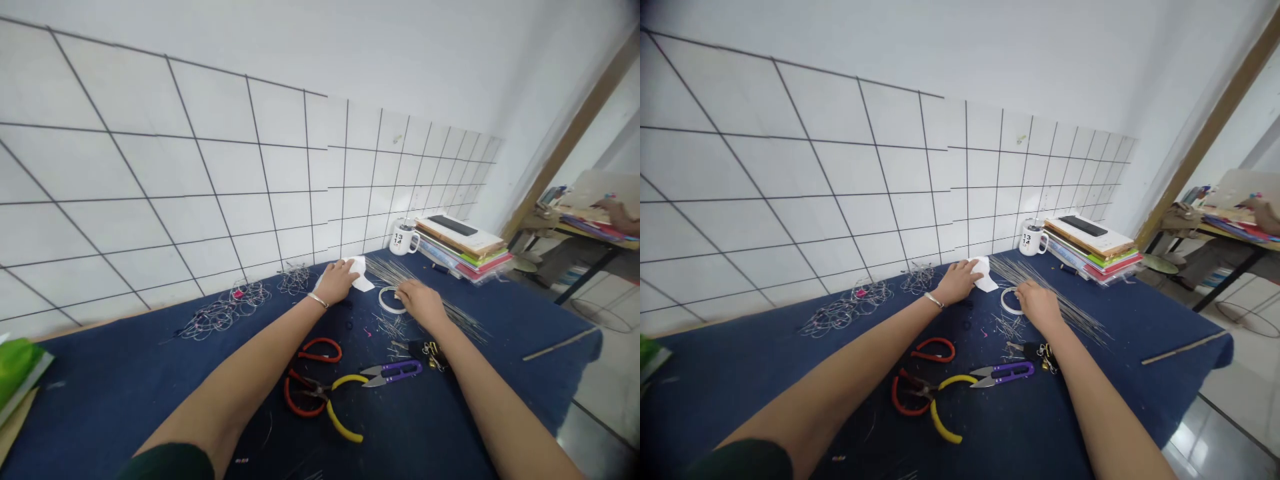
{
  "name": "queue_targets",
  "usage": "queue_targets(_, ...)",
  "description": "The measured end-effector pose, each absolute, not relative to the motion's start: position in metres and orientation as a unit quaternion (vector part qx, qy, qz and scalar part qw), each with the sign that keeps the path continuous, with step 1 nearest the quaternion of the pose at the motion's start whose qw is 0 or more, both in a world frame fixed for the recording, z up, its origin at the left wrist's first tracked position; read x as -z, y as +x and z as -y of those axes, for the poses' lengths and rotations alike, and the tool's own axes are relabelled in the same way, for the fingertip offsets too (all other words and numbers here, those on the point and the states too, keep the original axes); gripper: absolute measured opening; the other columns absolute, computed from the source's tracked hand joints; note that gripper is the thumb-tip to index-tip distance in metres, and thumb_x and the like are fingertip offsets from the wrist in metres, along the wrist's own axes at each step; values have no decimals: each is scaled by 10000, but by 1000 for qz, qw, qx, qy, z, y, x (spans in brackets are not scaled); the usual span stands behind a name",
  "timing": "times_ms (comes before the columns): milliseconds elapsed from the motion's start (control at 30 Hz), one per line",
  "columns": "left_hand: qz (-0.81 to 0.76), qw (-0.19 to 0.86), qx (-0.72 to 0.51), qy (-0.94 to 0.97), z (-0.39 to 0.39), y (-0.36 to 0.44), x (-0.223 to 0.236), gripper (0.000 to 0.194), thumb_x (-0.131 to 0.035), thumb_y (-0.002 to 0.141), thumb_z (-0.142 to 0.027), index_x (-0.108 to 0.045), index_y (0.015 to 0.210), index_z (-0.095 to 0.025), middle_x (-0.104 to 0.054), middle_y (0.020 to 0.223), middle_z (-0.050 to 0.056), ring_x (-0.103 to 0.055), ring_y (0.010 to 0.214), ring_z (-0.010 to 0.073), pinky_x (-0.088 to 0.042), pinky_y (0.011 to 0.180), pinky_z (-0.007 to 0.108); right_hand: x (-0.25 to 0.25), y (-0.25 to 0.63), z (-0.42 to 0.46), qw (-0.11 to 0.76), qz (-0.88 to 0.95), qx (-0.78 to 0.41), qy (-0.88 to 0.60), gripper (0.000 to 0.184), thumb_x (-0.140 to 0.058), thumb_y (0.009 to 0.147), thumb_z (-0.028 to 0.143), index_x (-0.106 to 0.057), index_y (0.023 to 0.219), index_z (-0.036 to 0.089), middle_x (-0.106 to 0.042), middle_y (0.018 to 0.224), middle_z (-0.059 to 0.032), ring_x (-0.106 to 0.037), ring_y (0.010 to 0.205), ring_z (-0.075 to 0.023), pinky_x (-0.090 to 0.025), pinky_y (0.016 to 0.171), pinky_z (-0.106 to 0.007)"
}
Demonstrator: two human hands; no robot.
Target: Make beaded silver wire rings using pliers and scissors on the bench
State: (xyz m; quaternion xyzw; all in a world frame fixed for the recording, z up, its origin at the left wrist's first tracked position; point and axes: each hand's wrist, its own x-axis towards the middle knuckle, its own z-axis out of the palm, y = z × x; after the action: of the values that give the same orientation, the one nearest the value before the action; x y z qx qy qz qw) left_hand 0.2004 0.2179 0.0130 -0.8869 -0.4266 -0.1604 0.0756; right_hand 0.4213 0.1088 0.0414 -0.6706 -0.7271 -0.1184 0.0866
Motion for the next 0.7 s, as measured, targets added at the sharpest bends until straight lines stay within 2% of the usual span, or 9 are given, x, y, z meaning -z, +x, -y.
queue_targets(67,432,66,150,-887,-228,204,-13,183,-504,765,-187,-627,893,-232,-582,1047,81,-470,1018,229,-323,864,379,-44,426,-108,100,710,130,-685,270,-360,871,375,-592,911,243,-590,944,-29,-557,778,-135,-349,611,-213)
queue_targets(100,438,63,151,-884,-233,203,-14,170,-488,774,-178,-632,858,-213,-613,947,83,-505,955,215,-339,844,366,-46,429,-108,110,702,138,-690,270,-357,870,375,-591,919,249,-592,941,-27,-558,770,-136,-350,609,-215)
queue_targets(167,454,63,166,-873,-240,194,-20,199,-439,806,-189,-622,883,-194,-626,871,84,-532,897,203,-360,819,348,-48,435,-108,135,690,152,-695,265,-356,868,373,-588,937,265,-597,933,-19,-559,761,-139,-352,608,-220)
queue_targets(300,479,67,215,-848,-242,171,-39,299,-338,861,-259,-558,1048,-184,-595,1020,93,-513,960,196,-371,828,323,-52,448,-109,173,674,161,-700,256,-369,858,368,-590,948,275,-615,915,-16,-560,777,-148,-354,619,-223)
queue_targets(400,483,58,231,-843,-230,158,-46,319,-334,861,-289,-547,1077,-191,-578,1080,79,-493,1006,200,-361,861,326,-57,457,-108,172,692,138,-688,239,-400,841,362,-602,920,260,-628,913,-21,-557,788,-152,-350,633,-224)
queue_targets(467,474,45,224,-850,-216,154,-44,301,-419,822,-323,-558,1070,-223,-577,1095,56,-486,1023,209,-353,882,339,-63,461,-106,149,728,87,-664,222,-431,823,354,-614,874,240,-638,875,-21,-554,766,-147,-346,633,-219)
queue_targets(533,453,33,221,-863,-198,153,-39,372,-494,778,-333,-513,1139,-244,-531,1173,54,-452,1073,232,-333,908,376,-68,461,-103,120,766,11,-632,219,-442,812,346,-623,824,223,-641,795,-10,-547,721,-136,-342,620,-212)
queue_targets(600,421,5,216,-881,-175,156,-32,403,-503,779,-318,-484,1173,-240,-513,1192,57,-434,1093,233,-324,923,386,-72,458,-99,94,792,-68,-599,221,-448,802,336,-627,789,207,-636,744,5,-539,683,-126,-342,610,-211)
queue_targets(700,316,-73,160,-932,-140,161,-22,362,-480,803,-285,-502,1159,-231,-533,1162,45,-450,1074,196,-341,924,344,-75,449,-94,54,815,-149,-557,208,-466,779,308,-637,760,191,-631,724,14,-534,665,-119,-341,600,-212)
